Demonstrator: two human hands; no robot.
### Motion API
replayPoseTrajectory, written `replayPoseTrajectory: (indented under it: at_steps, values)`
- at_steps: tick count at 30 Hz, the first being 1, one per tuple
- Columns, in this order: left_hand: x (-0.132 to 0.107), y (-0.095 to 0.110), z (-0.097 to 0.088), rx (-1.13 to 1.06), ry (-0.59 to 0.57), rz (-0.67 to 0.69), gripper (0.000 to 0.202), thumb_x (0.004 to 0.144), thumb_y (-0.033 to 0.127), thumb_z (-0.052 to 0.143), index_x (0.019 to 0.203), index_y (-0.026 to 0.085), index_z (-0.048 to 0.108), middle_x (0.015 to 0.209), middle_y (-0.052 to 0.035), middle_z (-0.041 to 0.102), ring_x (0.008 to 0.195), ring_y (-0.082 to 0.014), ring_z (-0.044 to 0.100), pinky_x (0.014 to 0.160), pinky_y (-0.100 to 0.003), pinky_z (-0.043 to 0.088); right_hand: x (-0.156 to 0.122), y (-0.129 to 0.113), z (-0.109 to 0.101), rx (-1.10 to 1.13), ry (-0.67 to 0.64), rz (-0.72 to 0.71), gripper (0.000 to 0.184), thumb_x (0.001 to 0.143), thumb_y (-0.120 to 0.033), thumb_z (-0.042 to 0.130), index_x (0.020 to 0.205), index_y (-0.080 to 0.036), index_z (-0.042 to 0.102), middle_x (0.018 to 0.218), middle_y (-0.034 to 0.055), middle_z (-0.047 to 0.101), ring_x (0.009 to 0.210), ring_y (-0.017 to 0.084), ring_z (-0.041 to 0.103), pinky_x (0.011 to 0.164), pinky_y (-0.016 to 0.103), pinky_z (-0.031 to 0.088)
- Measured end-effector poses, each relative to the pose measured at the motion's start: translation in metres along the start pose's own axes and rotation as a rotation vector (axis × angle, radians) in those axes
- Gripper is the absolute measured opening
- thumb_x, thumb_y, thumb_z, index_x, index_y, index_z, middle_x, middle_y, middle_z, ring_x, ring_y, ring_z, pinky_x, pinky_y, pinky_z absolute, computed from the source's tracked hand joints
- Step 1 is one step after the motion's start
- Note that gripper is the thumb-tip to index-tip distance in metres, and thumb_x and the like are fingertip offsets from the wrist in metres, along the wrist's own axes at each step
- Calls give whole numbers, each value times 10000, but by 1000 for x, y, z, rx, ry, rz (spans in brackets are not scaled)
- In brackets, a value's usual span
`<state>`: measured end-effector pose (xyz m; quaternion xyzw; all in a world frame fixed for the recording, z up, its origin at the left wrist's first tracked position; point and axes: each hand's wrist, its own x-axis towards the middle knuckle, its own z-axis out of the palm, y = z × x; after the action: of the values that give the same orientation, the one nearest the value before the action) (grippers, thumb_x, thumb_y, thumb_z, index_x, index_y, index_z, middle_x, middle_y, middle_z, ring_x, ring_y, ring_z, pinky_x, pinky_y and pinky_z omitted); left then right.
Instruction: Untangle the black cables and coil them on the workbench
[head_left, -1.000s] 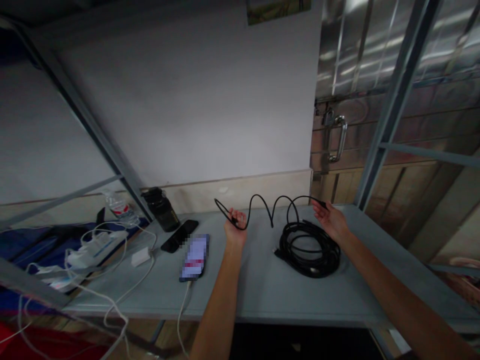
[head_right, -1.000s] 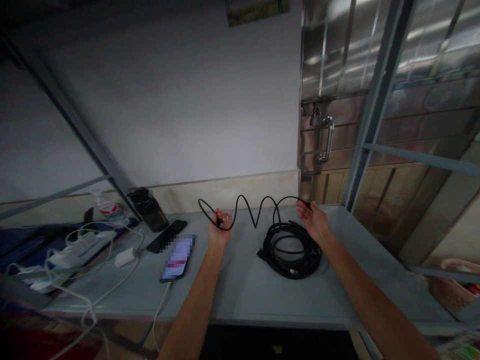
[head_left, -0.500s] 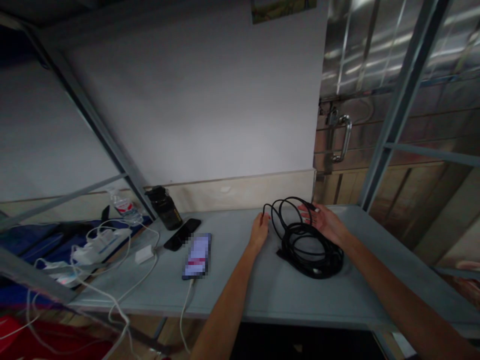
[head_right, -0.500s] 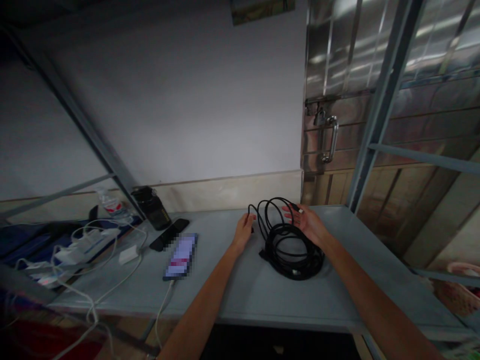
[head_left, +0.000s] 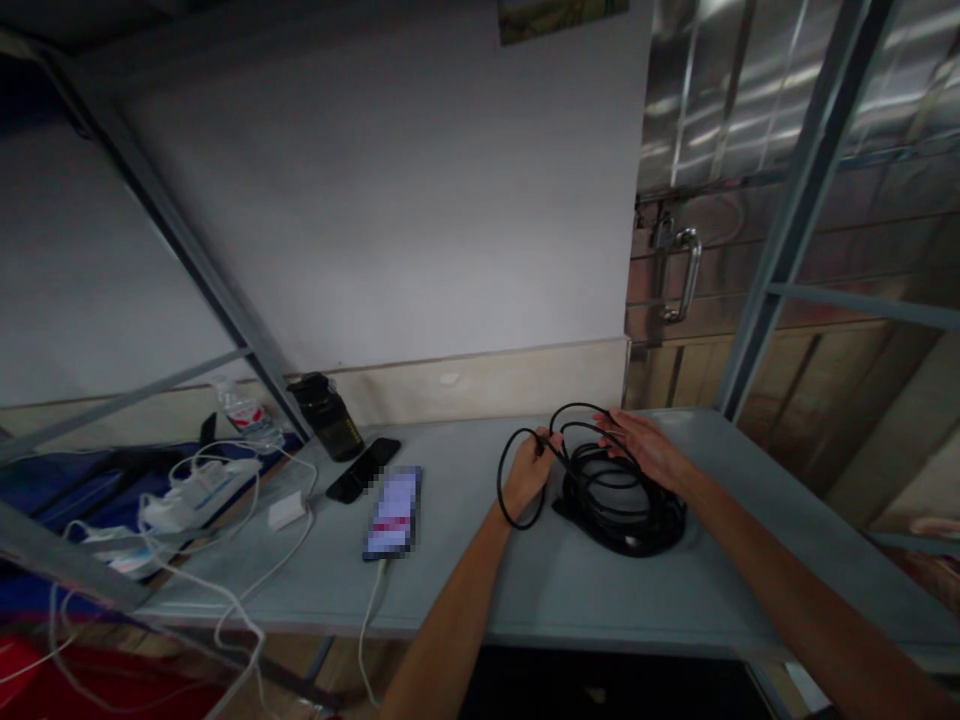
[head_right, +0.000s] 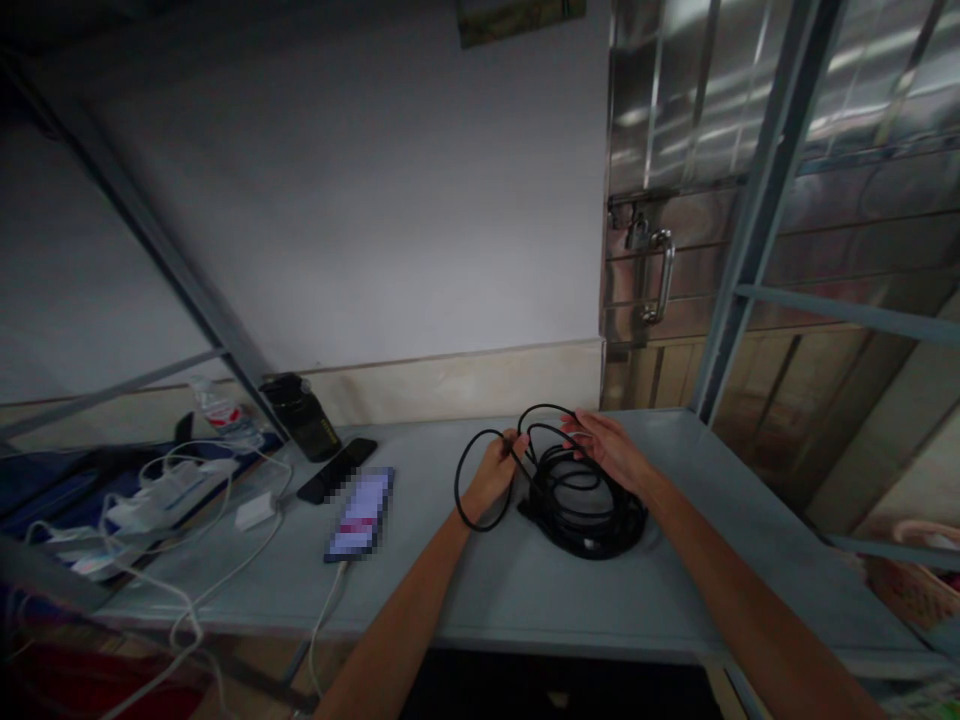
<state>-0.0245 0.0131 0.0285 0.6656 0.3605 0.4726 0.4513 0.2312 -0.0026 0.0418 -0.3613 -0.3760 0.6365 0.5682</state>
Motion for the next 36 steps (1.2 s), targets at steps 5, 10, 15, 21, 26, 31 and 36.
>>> replayPoseTrajectory:
  at_steps: [5,10,15,21,26,31,36]
  values:
    - [-4,12,2,138,5,100,524,1071,712,593,905,216,632,855,-51,634,800,-198,582,772,-318,493,-5,-3,7,-29,24,-22,242,998,-422,808,1102,-204,801,1178,81,840,798,164,789,599,218,631]
    - [-5,8,10,-17,-78,10,564,1010,756,647,1163,213,643,830,-45,705,719,-186,652,684,-288,509,-7,-3,10,-43,2,-16,296,992,-443,809,1129,-182,791,1095,109,836,791,178,781,606,224,622]
    - [-4,6,16,-21,-21,-65,568,1007,743,620,1130,189,640,640,12,618,517,-143,534,512,-246,392,-8,-2,8,-66,-49,0,340,1013,-462,754,1109,-137,781,1014,137,825,749,182,774,617,235,605]
    - [0,4,12,-264,1,-351,666,907,668,711,1336,185,546,630,33,626,386,-133,453,386,-217,266,-10,1,13,-232,-64,66,379,1031,-444,703,1236,-131,761,911,137,826,712,200,778,602,250,586]
    - [3,0,7,-421,90,-450,571,843,400,754,1316,181,523,730,22,654,444,-129,518,390,-195,286,-12,5,18,-321,-89,86,350,1046,-457,692,1199,-147,748,986,137,834,752,190,797,621,234,596]
    - [4,-6,6,-347,257,-435,631,797,220,708,1383,210,476,1081,-74,742,658,-167,695,451,-202,400,-10,9,18,-387,-119,125,438,1096,-533,632,1261,-137,725,1127,173,834,793,186,809,630,225,605]
    - [6,-19,4,-18,253,-265,569,757,112,687,1309,206,586,1219,-105,726,892,-205,738,726,-273,586,-9,11,17,-314,-172,136,706,1101,-767,452,1250,-136,731,1136,189,831,795,212,807,622,262,627]
